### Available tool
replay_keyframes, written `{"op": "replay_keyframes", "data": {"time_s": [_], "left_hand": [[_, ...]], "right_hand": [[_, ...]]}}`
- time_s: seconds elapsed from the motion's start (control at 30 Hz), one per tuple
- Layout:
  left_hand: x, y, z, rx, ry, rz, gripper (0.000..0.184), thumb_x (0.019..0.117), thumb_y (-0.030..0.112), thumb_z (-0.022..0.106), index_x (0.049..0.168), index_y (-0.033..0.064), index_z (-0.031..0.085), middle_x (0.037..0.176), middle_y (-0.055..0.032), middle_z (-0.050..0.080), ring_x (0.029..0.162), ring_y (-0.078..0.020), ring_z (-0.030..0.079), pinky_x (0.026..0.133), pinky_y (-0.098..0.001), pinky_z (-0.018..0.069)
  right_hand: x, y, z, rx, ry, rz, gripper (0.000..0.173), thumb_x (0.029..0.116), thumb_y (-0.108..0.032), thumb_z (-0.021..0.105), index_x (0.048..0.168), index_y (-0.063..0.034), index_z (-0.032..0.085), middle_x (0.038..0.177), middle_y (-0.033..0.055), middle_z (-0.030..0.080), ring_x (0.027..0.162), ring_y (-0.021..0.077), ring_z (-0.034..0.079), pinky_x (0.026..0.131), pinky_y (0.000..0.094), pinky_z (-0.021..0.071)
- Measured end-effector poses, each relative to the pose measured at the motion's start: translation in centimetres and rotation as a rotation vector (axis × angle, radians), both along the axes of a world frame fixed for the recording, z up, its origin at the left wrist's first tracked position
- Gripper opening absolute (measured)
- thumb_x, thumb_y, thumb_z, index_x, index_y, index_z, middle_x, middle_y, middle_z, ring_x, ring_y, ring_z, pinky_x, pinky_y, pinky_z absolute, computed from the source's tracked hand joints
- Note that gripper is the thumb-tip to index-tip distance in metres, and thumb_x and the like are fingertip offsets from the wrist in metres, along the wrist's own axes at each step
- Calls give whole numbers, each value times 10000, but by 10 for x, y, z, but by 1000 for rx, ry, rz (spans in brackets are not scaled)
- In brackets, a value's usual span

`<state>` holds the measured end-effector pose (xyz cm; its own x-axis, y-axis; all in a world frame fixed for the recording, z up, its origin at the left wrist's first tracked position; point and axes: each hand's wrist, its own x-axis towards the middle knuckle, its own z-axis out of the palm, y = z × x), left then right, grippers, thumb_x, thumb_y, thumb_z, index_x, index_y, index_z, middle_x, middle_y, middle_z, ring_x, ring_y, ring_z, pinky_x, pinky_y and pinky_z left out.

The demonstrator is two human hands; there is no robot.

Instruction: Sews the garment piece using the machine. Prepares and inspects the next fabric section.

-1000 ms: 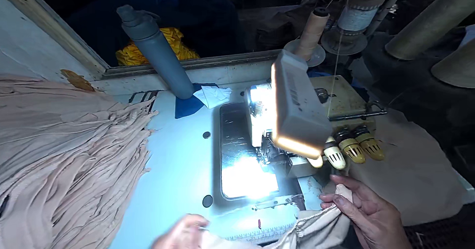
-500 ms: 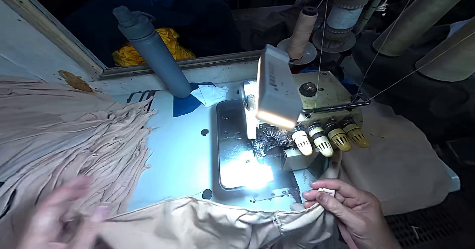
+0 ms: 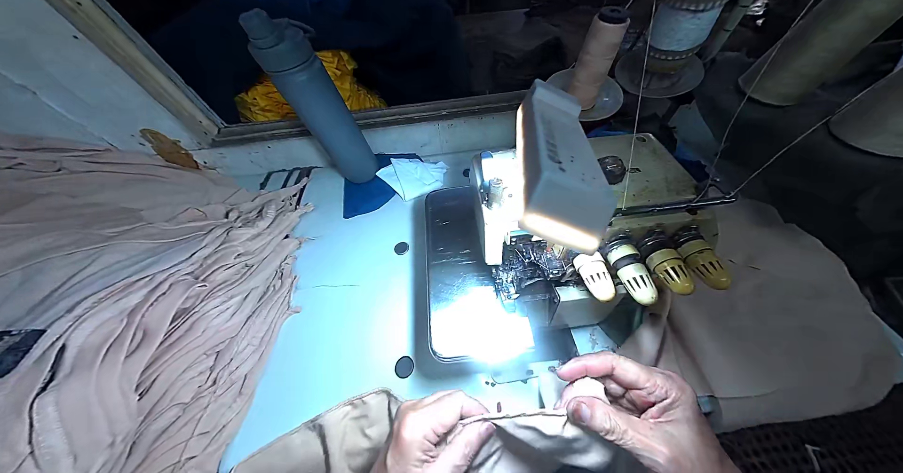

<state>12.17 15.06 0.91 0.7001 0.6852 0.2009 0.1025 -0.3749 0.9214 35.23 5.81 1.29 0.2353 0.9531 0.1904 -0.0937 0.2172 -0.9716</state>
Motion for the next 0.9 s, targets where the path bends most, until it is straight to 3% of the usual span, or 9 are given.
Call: {"op": "replay_keyframes", "data": {"time_s": [0.23, 0.4, 0.5, 0.63, 0.8, 0.9], "left_hand": [[-2, 11, -1, -1, -35, 26, 127, 926, 26, 674, 889, -87, 718, 822, -99, 713, 793, 16, 636, 752, -116, 502], [-3, 10, -6, 32, -90, 68, 105, 910, 28, 699, 906, -71, 735, 821, -88, 706, 799, 14, 632, 742, -107, 502], [-5, 9, -6, 28, -98, 77, 90, 905, 27, 710, 913, -58, 737, 820, -77, 705, 806, 12, 632, 743, -110, 503], [-7, 8, -7, 61, -111, 135, 76, 895, 24, 716, 910, -46, 741, 832, -61, 707, 815, 23, 635, 754, -103, 508], [-6, 8, -5, 40, -182, 253, 83, 895, 48, 738, 976, 44, 722, 924, 33, 713, 817, 49, 635, 747, -112, 541], [0, 6, 5, 48, -211, 161, 73, 920, 18, 680, 959, 68, 717, 961, 12, 679, 924, 20, 630, 827, -126, 529]], "right_hand": [[3, 4, -2, -34, 78, -22, 356, 833, 60, 734, 1177, -16, 683, 868, -49, 755, 773, 29, 708, 728, 210, 600], [4, 7, -6, -5, 56, 14, 215, 847, 25, 742, 1019, -102, 759, 945, -66, 759, 838, -6, 698, 773, 180, 592], [4, 9, -8, 32, 78, 45, 219, 849, 30, 737, 1014, -111, 764, 964, -56, 760, 870, 3, 703, 798, 184, 593], [3, 11, -9, 23, 60, 25, 157, 843, -10, 758, 958, -111, 723, 870, -67, 737, 788, -18, 682, 722, 153, 574], [4, 10, -9, 18, -4, 7, 145, 839, 3, 751, 940, -99, 728, 872, -74, 742, 771, -29, 680, 704, 145, 576], [-3, 10, -3, 11, -20, 20, 206, 822, 22, 764, 975, -99, 699, 890, -90, 732, 775, -42, 665, 702, 133, 562]]}}
